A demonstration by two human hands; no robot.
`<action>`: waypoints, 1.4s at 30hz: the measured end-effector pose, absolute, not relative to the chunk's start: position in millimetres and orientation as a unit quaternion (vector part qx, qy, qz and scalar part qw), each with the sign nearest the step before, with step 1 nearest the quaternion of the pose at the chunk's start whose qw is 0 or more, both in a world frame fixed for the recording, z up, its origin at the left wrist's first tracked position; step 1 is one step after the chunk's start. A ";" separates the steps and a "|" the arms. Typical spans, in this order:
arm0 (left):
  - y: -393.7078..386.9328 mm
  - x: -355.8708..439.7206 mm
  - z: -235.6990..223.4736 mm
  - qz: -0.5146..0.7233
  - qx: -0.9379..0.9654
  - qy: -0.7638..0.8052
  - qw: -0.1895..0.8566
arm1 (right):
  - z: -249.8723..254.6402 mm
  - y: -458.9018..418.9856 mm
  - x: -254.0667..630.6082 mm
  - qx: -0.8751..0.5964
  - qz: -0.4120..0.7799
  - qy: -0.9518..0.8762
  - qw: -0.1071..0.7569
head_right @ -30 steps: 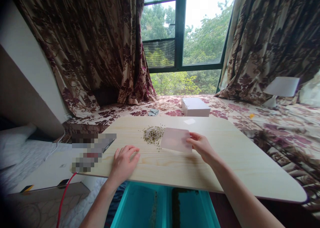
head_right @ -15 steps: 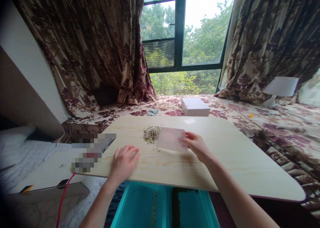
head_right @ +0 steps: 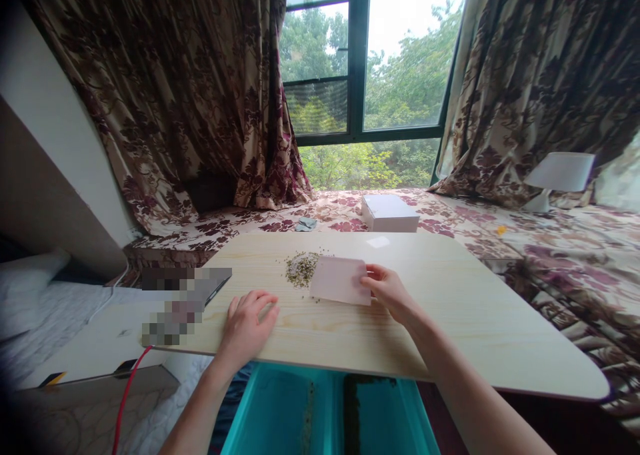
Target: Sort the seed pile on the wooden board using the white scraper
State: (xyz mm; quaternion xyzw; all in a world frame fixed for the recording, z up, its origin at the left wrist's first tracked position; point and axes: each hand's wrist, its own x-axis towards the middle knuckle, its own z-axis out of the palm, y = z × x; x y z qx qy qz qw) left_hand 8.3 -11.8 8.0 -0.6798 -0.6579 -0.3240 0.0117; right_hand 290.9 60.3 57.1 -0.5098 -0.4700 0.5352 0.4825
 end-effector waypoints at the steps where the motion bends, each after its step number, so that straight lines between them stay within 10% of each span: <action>1: -11.9 8.4 8.3 -0.324 -0.680 -0.657 0.011 | 58.0 59.9 291.3 -0.510 0.537 -0.475 0.476; 26: -10.5 2.8 11.5 -0.460 -0.629 -0.619 -0.100 | 74.1 92.2 267.4 -0.441 0.577 -0.577 0.374; 42: -5.6 -18.1 1.0 -0.676 -0.392 -0.563 -0.270 | 81.4 92.4 146.1 -0.370 0.517 -0.764 0.108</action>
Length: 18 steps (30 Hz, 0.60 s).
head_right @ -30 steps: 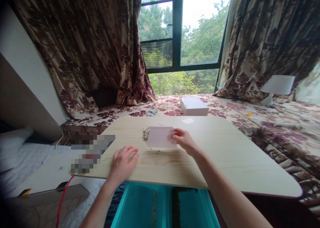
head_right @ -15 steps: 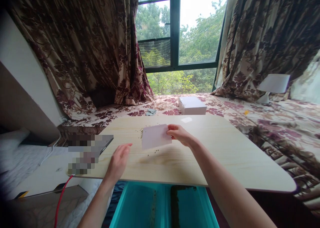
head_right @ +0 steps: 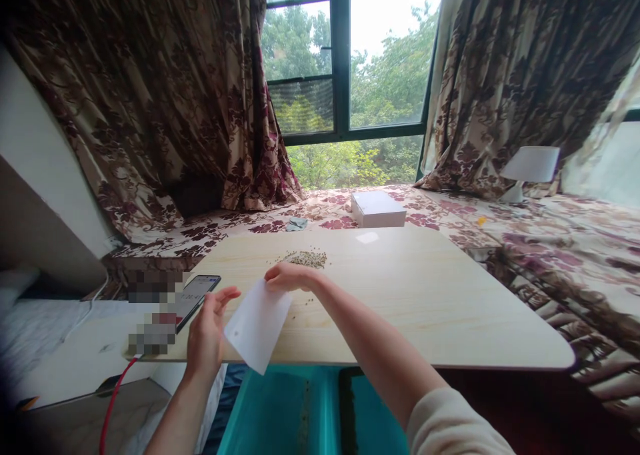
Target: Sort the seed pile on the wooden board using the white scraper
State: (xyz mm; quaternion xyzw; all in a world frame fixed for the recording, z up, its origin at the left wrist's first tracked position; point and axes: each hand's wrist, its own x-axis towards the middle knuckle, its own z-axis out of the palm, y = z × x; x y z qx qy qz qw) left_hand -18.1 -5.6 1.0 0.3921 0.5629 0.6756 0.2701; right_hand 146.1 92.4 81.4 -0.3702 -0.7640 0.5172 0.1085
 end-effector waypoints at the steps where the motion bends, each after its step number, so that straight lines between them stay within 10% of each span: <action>1: -5.2 -18.1 0.6 0.679 0.392 0.561 0.267 | 81.9 94.7 148.7 -0.374 0.511 -0.767 0.104; 18: -2.2 -21.2 -2.4 0.674 0.399 0.562 0.265 | 85.1 100.9 208.9 -0.433 0.490 -0.753 0.076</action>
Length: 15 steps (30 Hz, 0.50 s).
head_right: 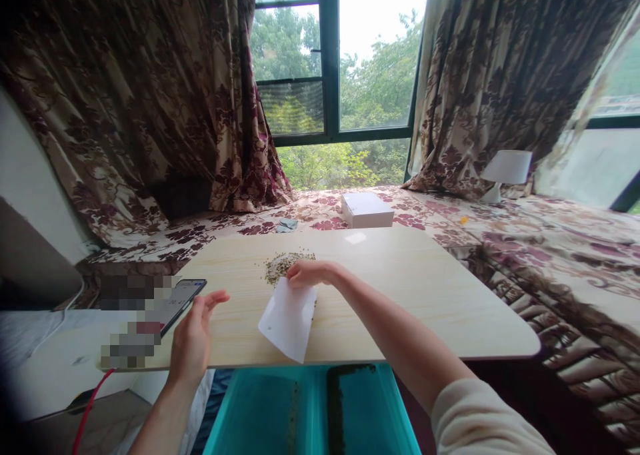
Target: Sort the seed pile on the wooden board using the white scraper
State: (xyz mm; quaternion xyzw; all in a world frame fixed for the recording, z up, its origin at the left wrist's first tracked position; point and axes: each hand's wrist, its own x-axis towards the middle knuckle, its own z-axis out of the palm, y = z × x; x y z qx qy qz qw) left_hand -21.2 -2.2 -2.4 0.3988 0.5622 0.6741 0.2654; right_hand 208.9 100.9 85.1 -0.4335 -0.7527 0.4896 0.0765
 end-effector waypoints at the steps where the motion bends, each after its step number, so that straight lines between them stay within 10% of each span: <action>1: -2.2 -21.0 -2.2 0.673 0.399 0.563 0.266 | 86.0 100.1 212.6 -0.436 0.490 -0.750 0.078; 10: -9.5 -15.8 11.8 0.627 0.422 0.597 0.269 | 94.6 83.7 270.1 -0.456 0.495 -0.714 0.193; 15: -11.2 -3.2 21.8 0.534 0.516 0.631 0.224 | 80.0 71.6 337.5 -0.470 0.538 -0.574 0.401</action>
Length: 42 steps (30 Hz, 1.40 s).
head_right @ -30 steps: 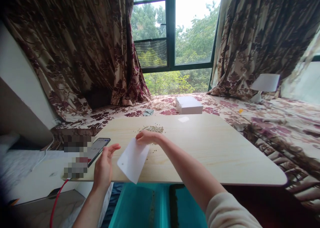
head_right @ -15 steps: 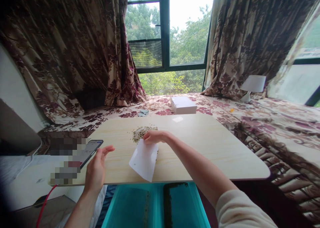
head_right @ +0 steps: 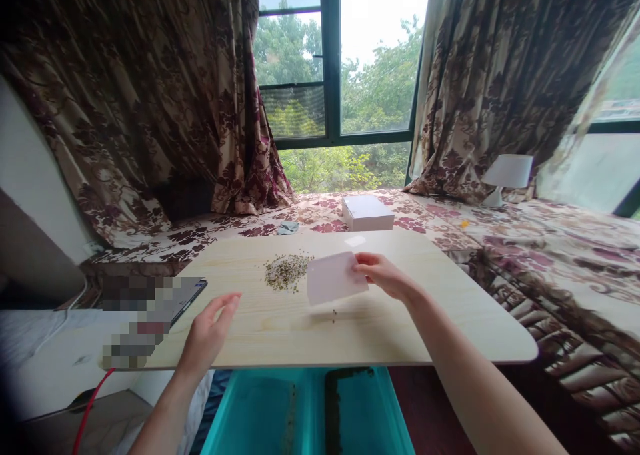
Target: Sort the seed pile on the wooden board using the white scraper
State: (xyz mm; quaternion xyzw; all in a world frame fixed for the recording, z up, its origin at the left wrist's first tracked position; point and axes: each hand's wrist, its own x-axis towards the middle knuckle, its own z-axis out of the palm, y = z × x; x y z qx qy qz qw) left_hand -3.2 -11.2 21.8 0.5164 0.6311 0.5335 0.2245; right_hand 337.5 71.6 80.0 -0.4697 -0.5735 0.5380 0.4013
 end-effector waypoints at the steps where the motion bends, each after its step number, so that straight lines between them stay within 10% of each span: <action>1: -9.7 -1.1 20.8 0.521 0.540 0.630 0.198 | 75.6 70.9 348.2 -0.472 0.539 -0.546 0.434; 28: -7.1 2.8 5.5 0.408 0.648 0.642 0.031 | 76.4 1.8 371.0 -0.507 0.579 -0.567 0.293; 42: -8.7 4.9 6.5 0.412 0.653 0.635 0.024 | 40.7 72.9 327.2 -0.527 0.446 -0.468 0.551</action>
